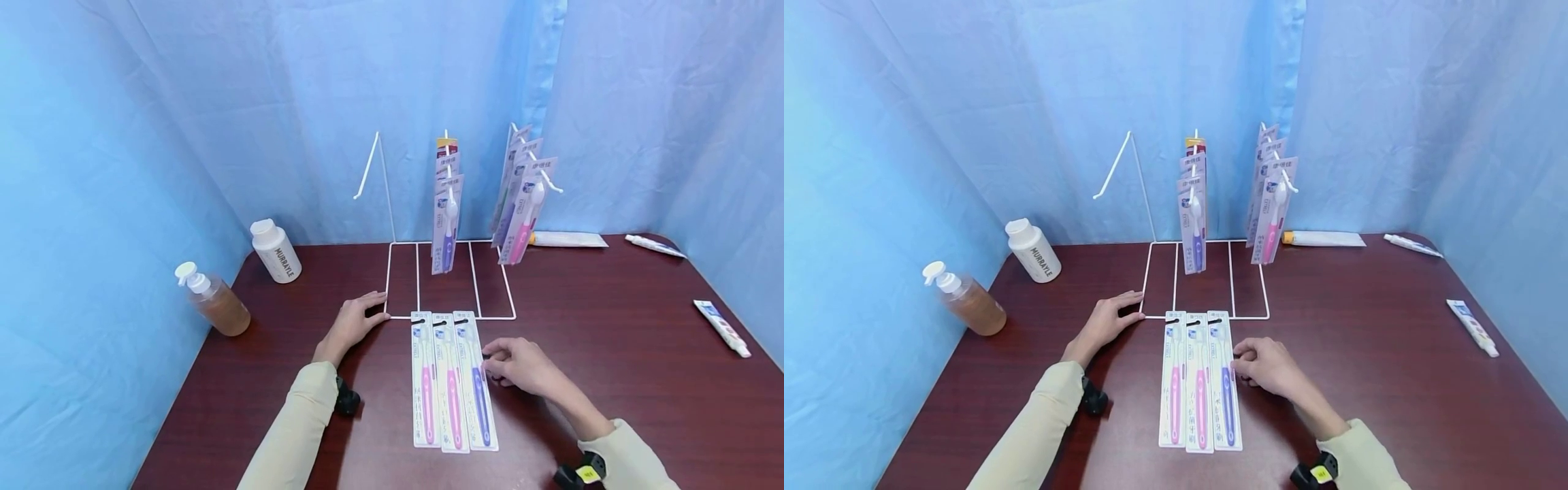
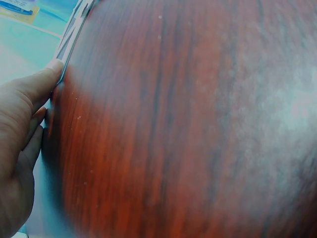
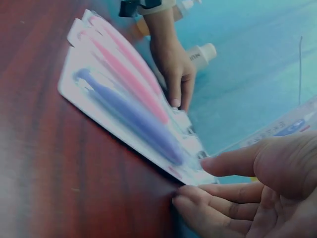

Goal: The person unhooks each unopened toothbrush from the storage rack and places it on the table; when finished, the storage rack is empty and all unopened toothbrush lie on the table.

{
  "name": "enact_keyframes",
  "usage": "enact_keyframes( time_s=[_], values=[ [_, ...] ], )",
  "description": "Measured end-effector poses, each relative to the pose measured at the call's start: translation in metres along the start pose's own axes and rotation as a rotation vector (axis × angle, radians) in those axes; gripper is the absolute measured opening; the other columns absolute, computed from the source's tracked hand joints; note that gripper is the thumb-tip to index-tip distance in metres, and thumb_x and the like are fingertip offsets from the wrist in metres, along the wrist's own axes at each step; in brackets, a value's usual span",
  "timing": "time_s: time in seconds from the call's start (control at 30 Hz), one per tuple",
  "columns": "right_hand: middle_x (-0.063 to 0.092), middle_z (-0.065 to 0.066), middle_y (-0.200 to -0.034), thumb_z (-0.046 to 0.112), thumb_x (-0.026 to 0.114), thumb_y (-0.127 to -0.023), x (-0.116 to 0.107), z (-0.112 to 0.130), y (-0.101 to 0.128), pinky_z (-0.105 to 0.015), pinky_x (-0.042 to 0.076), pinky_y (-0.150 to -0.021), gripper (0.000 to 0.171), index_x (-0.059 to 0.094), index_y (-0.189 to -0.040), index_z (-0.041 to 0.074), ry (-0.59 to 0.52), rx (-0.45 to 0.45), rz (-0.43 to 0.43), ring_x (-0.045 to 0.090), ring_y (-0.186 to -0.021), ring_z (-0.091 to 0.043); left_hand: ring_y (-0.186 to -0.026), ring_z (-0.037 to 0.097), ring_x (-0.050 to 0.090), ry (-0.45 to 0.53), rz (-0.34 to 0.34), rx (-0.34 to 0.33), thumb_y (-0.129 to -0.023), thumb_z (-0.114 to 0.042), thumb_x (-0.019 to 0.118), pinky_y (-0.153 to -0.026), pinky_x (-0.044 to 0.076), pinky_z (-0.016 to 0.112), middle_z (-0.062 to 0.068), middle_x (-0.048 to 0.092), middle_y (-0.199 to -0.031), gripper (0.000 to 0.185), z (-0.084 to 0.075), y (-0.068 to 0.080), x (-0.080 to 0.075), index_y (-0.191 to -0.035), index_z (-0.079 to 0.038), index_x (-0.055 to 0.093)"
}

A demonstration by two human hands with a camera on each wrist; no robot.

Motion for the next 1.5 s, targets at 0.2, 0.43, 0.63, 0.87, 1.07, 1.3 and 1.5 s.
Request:
enact_keyframes(
  time_s=[0.2, 0.43, 0.63, 0.87, 1.07, 1.3, 1.5],
  values=[
    [0.070, -0.011, -0.099, 0.010, 0.067, -0.088, -0.024, 0.027, -0.019, -0.033, 0.056, -0.076, 0.030, 0.063, -0.116, 0.000, 0.111, -0.200, -0.141, 0.068, -0.089, -0.022, -0.135, 0.018, 0.045, -0.002, 0.007, -0.007, -0.088, -0.031, 0.069, -0.110, 0.038, 0.042, 0.001, 0.056, -0.138, 0.049, 0.000, 0.000, 0.001, -0.133, -0.015, 0.059],
    [0.062, -0.016, -0.116, 0.012, 0.065, -0.092, -0.052, 0.068, -0.054, -0.030, 0.052, -0.092, 0.040, 0.053, -0.128, 0.001, -0.128, -0.331, -0.307, 0.061, -0.107, -0.027, -0.135, 0.019, 0.045, 0.003, 0.005, -0.004, -0.088, -0.031, 0.069, -0.110, 0.038, 0.042, 0.002, 0.056, -0.139, 0.049, 0.000, 0.000, 0.001, -0.133, -0.014, 0.059],
    [0.056, -0.020, -0.129, 0.012, 0.060, -0.095, -0.060, 0.091, -0.088, -0.037, 0.045, -0.104, 0.043, 0.048, -0.135, 0.000, -0.311, -0.415, -0.390, 0.055, -0.121, -0.030, -0.135, 0.018, 0.044, 0.008, 0.013, -0.021, -0.088, -0.031, 0.069, -0.111, 0.037, 0.042, 0.002, 0.055, -0.140, 0.049, 0.000, 0.000, 0.001, -0.134, -0.015, 0.058],
    [0.059, -0.026, -0.121, 0.000, 0.056, -0.094, -0.058, 0.118, -0.088, -0.017, 0.047, -0.090, 0.033, 0.053, -0.125, -0.009, -0.421, -0.441, -0.457, 0.059, -0.107, -0.024, -0.135, 0.018, 0.044, 0.006, 0.015, -0.024, -0.088, -0.031, 0.068, -0.110, 0.038, 0.042, 0.002, 0.054, -0.140, 0.050, 0.000, 0.000, 0.003, -0.134, -0.015, 0.058],
    [0.062, -0.027, -0.106, -0.001, 0.057, -0.093, -0.056, 0.124, -0.076, -0.010, 0.049, -0.078, 0.021, 0.057, -0.112, -0.012, -0.375, -0.474, -0.495, 0.061, -0.090, -0.014, -0.135, 0.018, 0.045, 0.001, 0.009, -0.014, -0.088, -0.031, 0.069, -0.110, 0.038, 0.042, 0.002, 0.055, -0.139, 0.049, 0.001, 0.000, 0.001, -0.134, -0.014, 0.058],
    [0.063, -0.024, -0.097, -0.002, 0.058, -0.092, -0.053, 0.120, -0.051, -0.010, 0.051, -0.074, 0.020, 0.059, -0.110, -0.011, -0.325, -0.520, -0.452, 0.062, -0.084, -0.016, -0.135, 0.019, 0.045, 0.000, 0.007, -0.009, -0.088, -0.031, 0.069, -0.110, 0.038, 0.042, 0.003, 0.055, -0.139, 0.050, 0.000, -0.001, 0.000, -0.134, -0.014, 0.059],
    [0.063, -0.016, -0.100, 0.002, 0.060, -0.092, -0.050, 0.109, -0.040, -0.016, 0.054, -0.075, 0.020, 0.061, -0.111, -0.003, -0.357, -0.517, -0.384, 0.062, -0.086, -0.008, -0.135, 0.018, 0.045, -0.009, 0.017, -0.016, -0.089, -0.032, 0.068, -0.110, 0.038, 0.041, 0.001, 0.055, -0.140, 0.049, 0.000, 0.000, 0.000, -0.134, -0.015, 0.058]
  ],
)
Point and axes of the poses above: each hand's wrist, its own y-axis away from the middle knuckle, its own x-axis out of the palm, z = x × y, the point moved 4 cm from there along -y, towards the middle knuckle
